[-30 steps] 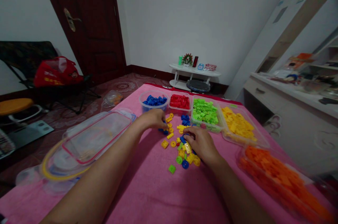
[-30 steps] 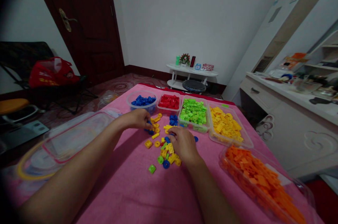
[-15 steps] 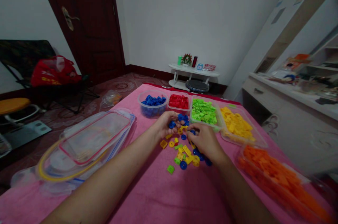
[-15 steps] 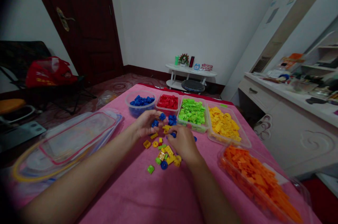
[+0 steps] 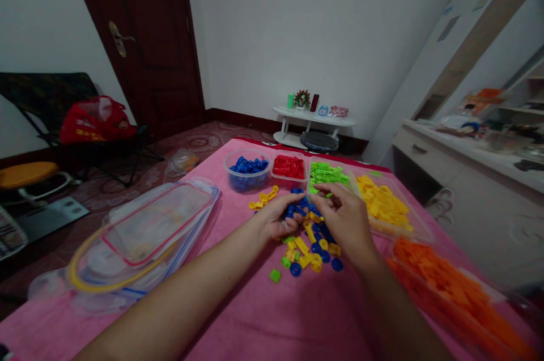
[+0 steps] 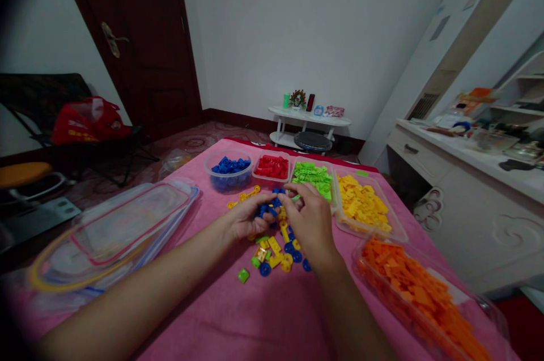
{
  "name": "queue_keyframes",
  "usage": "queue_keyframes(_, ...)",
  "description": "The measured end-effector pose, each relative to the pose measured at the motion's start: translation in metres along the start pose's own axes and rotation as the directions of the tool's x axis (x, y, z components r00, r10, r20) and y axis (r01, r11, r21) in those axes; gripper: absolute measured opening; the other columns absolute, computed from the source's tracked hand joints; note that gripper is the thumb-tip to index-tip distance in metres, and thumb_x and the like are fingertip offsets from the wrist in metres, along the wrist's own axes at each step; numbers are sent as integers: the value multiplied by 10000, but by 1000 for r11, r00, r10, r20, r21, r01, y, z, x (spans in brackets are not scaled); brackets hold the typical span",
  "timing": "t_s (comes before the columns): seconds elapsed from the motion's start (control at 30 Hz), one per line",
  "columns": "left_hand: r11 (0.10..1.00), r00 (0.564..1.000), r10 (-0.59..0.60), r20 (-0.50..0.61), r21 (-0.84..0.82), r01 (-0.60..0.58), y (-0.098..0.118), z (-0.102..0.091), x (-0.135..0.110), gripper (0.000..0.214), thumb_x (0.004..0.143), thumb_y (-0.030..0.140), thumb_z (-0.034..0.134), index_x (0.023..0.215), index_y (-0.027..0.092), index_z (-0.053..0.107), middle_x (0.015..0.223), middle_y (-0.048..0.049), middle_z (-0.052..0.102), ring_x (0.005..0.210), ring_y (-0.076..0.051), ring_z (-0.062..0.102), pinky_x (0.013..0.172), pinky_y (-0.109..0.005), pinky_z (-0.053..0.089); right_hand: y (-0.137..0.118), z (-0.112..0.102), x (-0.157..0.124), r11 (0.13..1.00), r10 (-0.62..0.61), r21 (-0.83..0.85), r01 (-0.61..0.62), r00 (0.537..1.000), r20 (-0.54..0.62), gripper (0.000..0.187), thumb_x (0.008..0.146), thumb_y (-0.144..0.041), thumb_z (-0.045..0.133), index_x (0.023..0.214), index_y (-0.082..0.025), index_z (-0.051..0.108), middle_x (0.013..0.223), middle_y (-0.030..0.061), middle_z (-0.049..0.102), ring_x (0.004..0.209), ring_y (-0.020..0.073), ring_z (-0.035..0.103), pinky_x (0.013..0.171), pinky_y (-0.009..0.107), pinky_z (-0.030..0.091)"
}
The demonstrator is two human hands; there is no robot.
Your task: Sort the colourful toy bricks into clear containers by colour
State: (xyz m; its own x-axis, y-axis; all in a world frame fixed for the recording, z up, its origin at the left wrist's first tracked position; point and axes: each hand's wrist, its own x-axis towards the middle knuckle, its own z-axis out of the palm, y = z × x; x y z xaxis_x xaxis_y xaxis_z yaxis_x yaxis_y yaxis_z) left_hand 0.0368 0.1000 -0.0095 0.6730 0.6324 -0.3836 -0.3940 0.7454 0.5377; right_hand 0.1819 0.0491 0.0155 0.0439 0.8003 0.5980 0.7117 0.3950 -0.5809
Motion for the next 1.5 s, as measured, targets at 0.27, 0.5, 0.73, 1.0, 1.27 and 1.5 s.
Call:
queue_keyframes(0.27,759,785,600,-158,424,-494,105,13,-13,193,841,296,516,743,130,511,602,10,505,397,-10,355,347,-97,227,-3,-14,3,999,-17,42,19,999,-34,166,821,-293,556,865,-190,677,809,27,631,601,117,506,578,251,408)
queue_keyframes(0.5,330,677,713,-185,940,-91,162,-25,-14,147,607,236,730,588,115,648,487,-1,550,512,-94,481,464,-189,302,-3,-18,5,997,-35,62,36,999,-19,172,826,-280,538,811,-194,686,756,24,639,627,130,540,573,252,407)
queue_keyframes(0.73,-65,886,464,23,998,8,158,-42,-16,270,662,386,653,746,141,729,672,-31,666,612,-119,547,548,-188,378,1,-20,5,998,-30,63,30,999,-11,158,813,-267,551,769,-191,682,746,20,645,645,138,558,585,255,409)
queue_keyframes(1.0,-330,780,626,-4,905,269,140,-22,-24,88,604,198,626,593,142,692,537,-30,609,624,-143,540,566,-198,347,10,-14,5,1000,-6,8,6,997,77,180,810,-253,525,779,-193,691,771,27,672,693,153,588,630,260,417)
queue_keyframes(1.27,-604,853,520,54,729,322,50,5,-28,273,742,200,526,922,214,731,941,-98,707,869,-226,644,691,-268,456,31,12,-13,952,136,-305,-2,899,417,297,777,-186,536,1036,-207,680,973,69,659,900,196,593,757,275,414)
queue_keyframes(1.5,-568,847,524,-86,706,423,40,-10,-31,235,736,243,581,917,224,729,968,-92,708,902,-237,653,699,-269,482,29,21,-22,936,149,-347,52,835,529,382,817,-197,490,1184,-232,590,1140,89,567,973,188,571,792,260,398)
